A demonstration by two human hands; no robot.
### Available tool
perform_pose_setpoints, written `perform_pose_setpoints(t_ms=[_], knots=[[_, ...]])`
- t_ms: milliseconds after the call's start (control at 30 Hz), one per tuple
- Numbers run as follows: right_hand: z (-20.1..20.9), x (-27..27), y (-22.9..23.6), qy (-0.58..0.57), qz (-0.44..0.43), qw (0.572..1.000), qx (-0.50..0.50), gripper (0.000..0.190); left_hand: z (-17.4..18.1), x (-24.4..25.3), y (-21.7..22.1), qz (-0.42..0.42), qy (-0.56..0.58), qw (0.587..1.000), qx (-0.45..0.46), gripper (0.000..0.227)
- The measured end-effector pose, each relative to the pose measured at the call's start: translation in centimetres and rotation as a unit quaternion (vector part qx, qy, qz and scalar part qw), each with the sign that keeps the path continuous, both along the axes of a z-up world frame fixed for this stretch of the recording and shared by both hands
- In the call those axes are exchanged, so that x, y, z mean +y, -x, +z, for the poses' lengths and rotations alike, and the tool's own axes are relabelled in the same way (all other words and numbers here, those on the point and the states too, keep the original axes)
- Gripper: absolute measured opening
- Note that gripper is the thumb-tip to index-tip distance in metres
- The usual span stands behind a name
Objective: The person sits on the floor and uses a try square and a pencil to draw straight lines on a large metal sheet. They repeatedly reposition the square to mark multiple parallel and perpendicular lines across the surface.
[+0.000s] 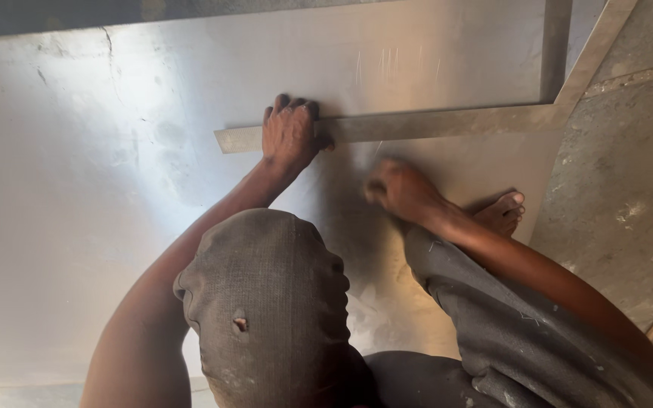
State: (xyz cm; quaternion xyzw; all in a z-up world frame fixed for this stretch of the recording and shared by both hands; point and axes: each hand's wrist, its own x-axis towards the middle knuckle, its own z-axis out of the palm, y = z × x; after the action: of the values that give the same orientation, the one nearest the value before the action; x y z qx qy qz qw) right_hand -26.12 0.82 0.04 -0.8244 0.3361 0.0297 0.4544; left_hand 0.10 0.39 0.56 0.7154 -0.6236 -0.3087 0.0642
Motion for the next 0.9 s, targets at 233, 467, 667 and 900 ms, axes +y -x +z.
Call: perform_pose_setpoints(t_ms=[233,467,667,900], knots=[[1.7,-1.8,-2.5,0.168,-0.142,0.971,-0.092,0.015,-0.1,-0.3,-0.1,-0.004,-0.008,1.0,-0.007,0.048],[1.1,-1.8,-2.3,0.136,-0.127,0.981,-0.055,0.011,0.1,-0.3,0.0,-0.005,-0.035,0.999,-0.005,0.045],[-1.0,-1.3,-1.5,-0.059,0.086,0.988,0.111,0.019,-0.3,0.0,0.1,-0.011,-0.018,1.0,-0.02,0.05],[3.3,-1.9,4.1,-0.053,-0.085,0.987,0.127,0.037,-0.3,3.0,-3.5,-0.04,0.012,0.995,0.086,0.044]])
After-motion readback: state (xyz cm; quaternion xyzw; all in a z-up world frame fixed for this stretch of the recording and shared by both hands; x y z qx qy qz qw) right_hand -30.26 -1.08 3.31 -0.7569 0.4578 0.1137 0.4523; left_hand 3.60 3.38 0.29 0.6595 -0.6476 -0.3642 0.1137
